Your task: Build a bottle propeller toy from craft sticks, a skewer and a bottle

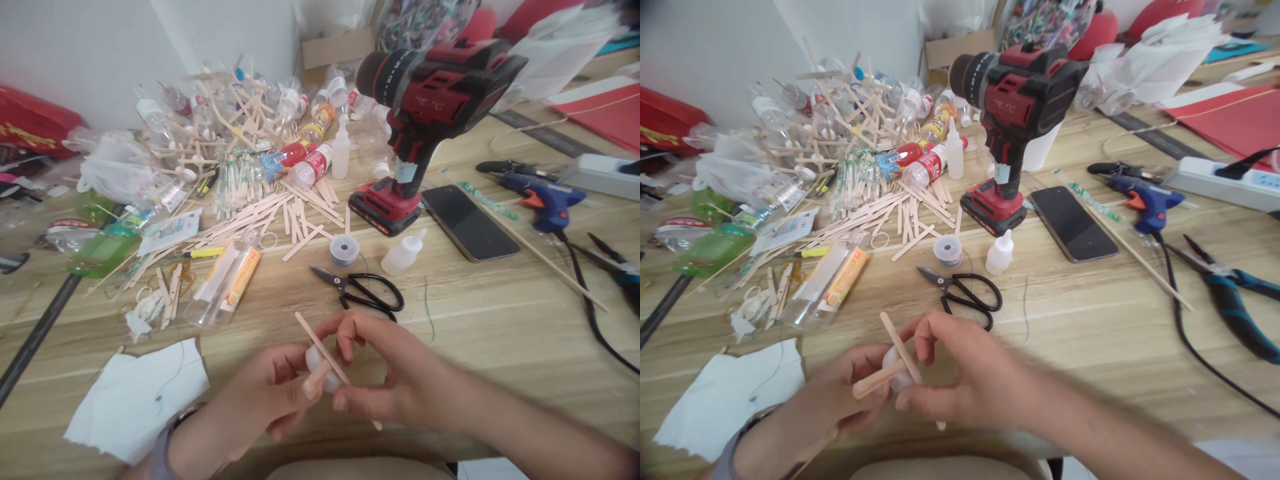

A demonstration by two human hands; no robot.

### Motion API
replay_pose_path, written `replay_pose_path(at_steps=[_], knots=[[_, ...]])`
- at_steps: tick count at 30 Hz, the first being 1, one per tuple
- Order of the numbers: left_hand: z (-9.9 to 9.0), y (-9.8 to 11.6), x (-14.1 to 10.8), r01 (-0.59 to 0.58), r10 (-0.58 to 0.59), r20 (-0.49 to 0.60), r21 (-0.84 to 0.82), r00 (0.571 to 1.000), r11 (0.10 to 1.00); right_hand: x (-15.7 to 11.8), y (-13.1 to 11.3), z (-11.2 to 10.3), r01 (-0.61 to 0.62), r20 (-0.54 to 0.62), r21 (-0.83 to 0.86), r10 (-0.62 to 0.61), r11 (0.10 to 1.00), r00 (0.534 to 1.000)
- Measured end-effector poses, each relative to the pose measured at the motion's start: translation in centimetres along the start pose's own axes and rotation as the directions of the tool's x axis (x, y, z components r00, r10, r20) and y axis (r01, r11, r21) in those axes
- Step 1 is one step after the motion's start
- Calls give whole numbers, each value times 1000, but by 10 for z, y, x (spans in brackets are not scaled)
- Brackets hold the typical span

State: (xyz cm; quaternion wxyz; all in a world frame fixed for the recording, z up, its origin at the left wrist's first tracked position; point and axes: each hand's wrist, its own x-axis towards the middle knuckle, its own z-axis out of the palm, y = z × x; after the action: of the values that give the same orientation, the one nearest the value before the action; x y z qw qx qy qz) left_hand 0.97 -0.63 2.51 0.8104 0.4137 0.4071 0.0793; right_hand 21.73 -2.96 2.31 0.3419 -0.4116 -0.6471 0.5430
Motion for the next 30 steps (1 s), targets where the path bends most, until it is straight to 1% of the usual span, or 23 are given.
replay_pose_path(at_steps=[4,8,13,17,21,23,26,30], knots=[[4,-1,2,17,-17,-14,14,1000,1000,0,3,4,-14,8,-45,15,999,1000],[9,-1,2,22,-25,-76,-47,997,999,-1,5,5,12,-11,-42,-13,999,1000],[14,1,2,45,-59,-120,-116,991,992,-1,3,5,37,-9,-41,-38,998,999],[15,3,1,47,-67,-128,-153,990,987,0,3,6,52,-15,-66,-53,996,998],[15,4,1,34,-65,-184,-169,981,985,0,6,8,73,-21,-88,-75,993,997],[15,4,2,24,-54,-179,-166,982,986,0,6,9,94,-23,-94,-96,991,995],[14,1,2,16,-34,-132,-140,991,990,-1,5,7,120,-16,-102,-123,987,992],[8,-7,1,-30,14,-120,-136,993,990,-3,2,1,85,-8,-92,-86,992,996]])
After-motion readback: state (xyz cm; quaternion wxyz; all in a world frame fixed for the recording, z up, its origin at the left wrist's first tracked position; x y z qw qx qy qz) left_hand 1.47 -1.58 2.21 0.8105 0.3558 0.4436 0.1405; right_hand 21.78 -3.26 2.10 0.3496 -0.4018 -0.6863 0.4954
